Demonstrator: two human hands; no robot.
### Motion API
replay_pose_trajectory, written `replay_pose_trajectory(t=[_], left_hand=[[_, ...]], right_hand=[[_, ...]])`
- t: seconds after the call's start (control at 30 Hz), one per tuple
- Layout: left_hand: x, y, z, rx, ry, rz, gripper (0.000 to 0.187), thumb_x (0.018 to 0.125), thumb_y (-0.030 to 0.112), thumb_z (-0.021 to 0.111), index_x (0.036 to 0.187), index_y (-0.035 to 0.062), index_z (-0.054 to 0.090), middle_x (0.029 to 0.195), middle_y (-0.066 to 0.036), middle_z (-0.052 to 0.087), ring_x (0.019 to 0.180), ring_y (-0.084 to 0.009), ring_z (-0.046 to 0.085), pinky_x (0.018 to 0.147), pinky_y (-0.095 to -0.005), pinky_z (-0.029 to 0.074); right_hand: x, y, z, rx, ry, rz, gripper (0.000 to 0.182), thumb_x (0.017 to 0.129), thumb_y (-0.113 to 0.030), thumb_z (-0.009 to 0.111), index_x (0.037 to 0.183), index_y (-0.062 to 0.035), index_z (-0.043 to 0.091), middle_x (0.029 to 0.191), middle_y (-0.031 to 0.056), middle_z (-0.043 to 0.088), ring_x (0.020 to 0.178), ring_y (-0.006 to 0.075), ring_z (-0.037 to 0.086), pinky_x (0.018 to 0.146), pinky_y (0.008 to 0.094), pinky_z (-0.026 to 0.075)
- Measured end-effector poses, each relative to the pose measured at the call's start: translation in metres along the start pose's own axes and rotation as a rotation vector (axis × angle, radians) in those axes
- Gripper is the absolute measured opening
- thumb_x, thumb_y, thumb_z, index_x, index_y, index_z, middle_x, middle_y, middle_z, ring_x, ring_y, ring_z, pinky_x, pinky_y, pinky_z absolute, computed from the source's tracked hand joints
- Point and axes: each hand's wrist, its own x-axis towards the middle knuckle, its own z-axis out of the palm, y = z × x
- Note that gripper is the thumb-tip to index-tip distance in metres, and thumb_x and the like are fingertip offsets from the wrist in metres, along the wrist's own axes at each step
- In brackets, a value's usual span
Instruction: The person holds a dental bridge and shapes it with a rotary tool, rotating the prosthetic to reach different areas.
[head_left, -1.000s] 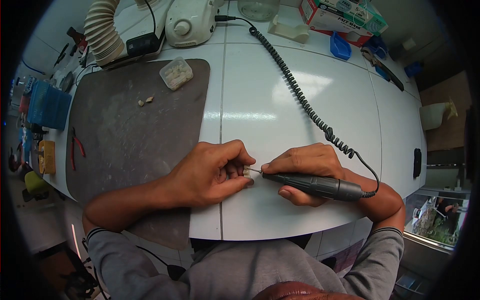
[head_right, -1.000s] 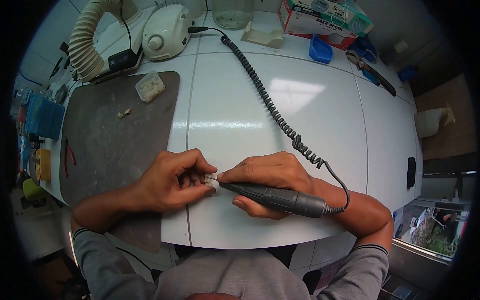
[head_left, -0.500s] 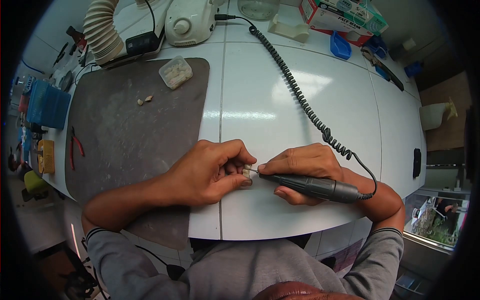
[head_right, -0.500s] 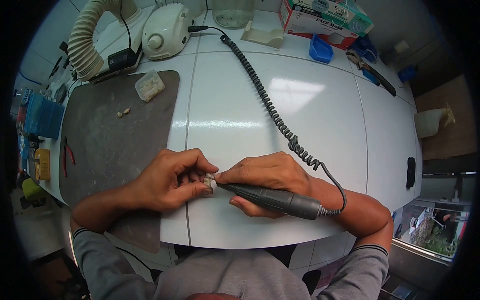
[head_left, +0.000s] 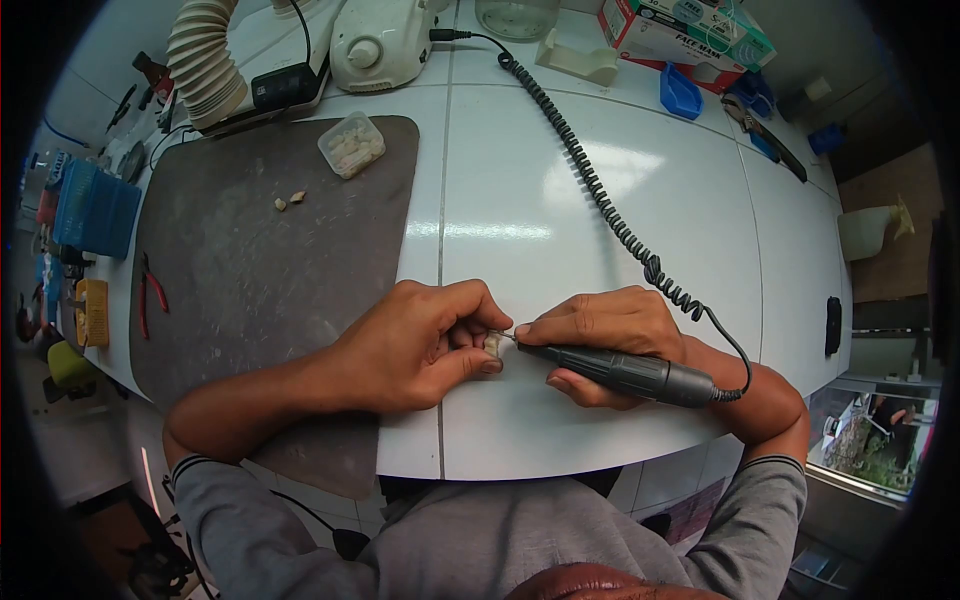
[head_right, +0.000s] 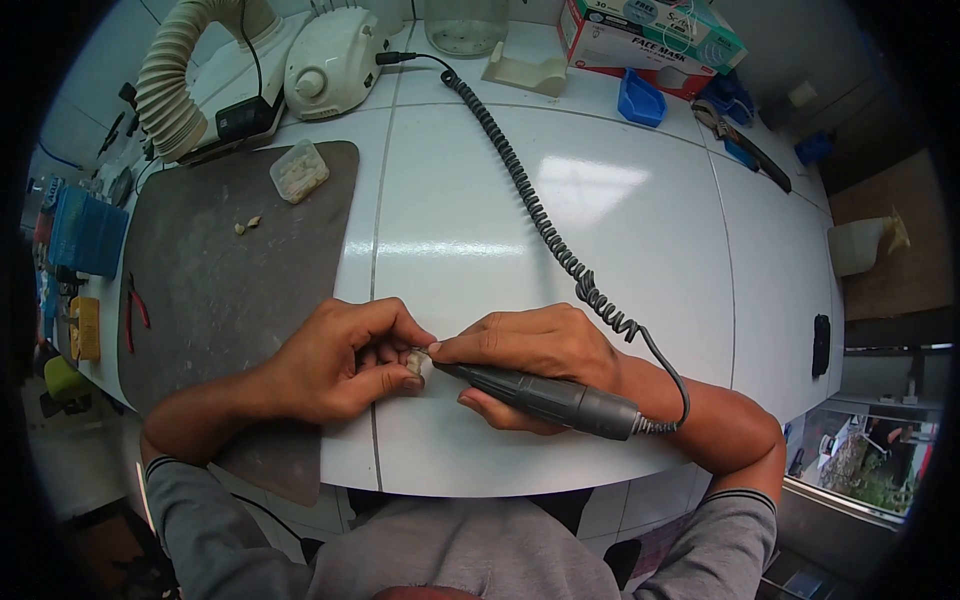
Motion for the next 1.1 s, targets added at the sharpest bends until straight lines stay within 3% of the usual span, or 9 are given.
replay_pose_trajectory(t=[0.13,0.23,0.33,0.43,0.73,0.83,1.1], left_hand=[[0.0,0.002,-0.001,0.017,-0.001,-0.005,0.032,0.092,0.006,0.082,0.12,-0.0025,0.069,0.093,-0.01,0.078,0.075,-0.0108,0.072,0.064,-0.0249,0.055],[0.001,0.008,-0.002,-0.026,-0.02,-0.072,0.03,0.092,0.008,0.08,0.116,-0.0048,0.069,0.089,-0.014,0.076,0.082,-0.0211,0.075,0.074,-0.0322,0.059],[0.001,0.007,-0.002,-0.022,-0.01,-0.06,0.03,0.092,0.008,0.081,0.116,-0.005,0.068,0.09,-0.015,0.076,0.082,-0.0214,0.075,0.074,-0.0324,0.059],[0.0,0.002,0.0,0.024,0.003,-0.001,0.032,0.091,0.005,0.082,0.12,-0.0024,0.069,0.09,-0.008,0.076,0.072,-0.0086,0.069,0.061,-0.0237,0.053],[0.0,-0.001,0.001,0.013,0.01,0.02,0.033,0.092,0.006,0.081,0.121,-0.0021,0.069,0.089,-0.007,0.076,0.07,-0.0084,0.068,0.06,-0.0237,0.053],[0.001,0.01,-0.003,-0.015,-0.018,-0.077,0.029,0.093,0.008,0.079,0.116,-0.0052,0.068,0.09,-0.015,0.076,0.082,-0.0234,0.075,0.075,-0.0337,0.059],[0.001,0.008,-0.001,-0.006,-0.009,-0.054,0.029,0.093,0.008,0.08,0.116,-0.0052,0.068,0.089,-0.015,0.075,0.082,-0.023,0.075,0.075,-0.0335,0.059]], right_hand=[[-0.001,0.001,0.0,0.042,-0.024,0.011,0.036,0.088,-0.011,0.08,0.12,0.0041,0.075,0.094,0.0175,0.079,0.078,0.028,0.08,0.068,0.0346,0.066],[-0.001,0.0,0.001,0.029,-0.011,0.02,0.035,0.088,-0.012,0.08,0.119,0.0041,0.075,0.093,0.0171,0.079,0.077,0.0275,0.08,0.067,0.0346,0.066],[0.0,0.0,0.0,0.029,-0.02,0.01,0.034,0.089,-0.013,0.081,0.118,0.0042,0.075,0.093,0.0169,0.079,0.077,0.0273,0.08,0.067,0.0346,0.066],[0.0,0.001,0.0,0.03,-0.026,0.005,0.034,0.089,-0.014,0.081,0.117,0.0041,0.075,0.092,0.0168,0.079,0.076,0.0271,0.08,0.067,0.0346,0.066],[-0.003,0.001,-0.001,0.035,-0.067,0.051,0.035,0.09,-0.017,0.079,0.119,0.0035,0.076,0.098,0.0196,0.081,0.082,0.0296,0.082,0.074,0.036,0.068],[-0.001,-0.001,-0.002,0.034,-0.051,0.055,0.035,0.09,-0.016,0.079,0.118,0.004,0.076,0.098,0.0199,0.081,0.082,0.0296,0.082,0.074,0.0361,0.068],[-0.002,0.0,0.0,0.046,-0.038,0.047,0.034,0.09,-0.016,0.079,0.117,0.0043,0.077,0.099,0.0204,0.081,0.083,0.0298,0.082,0.075,0.0367,0.068]])
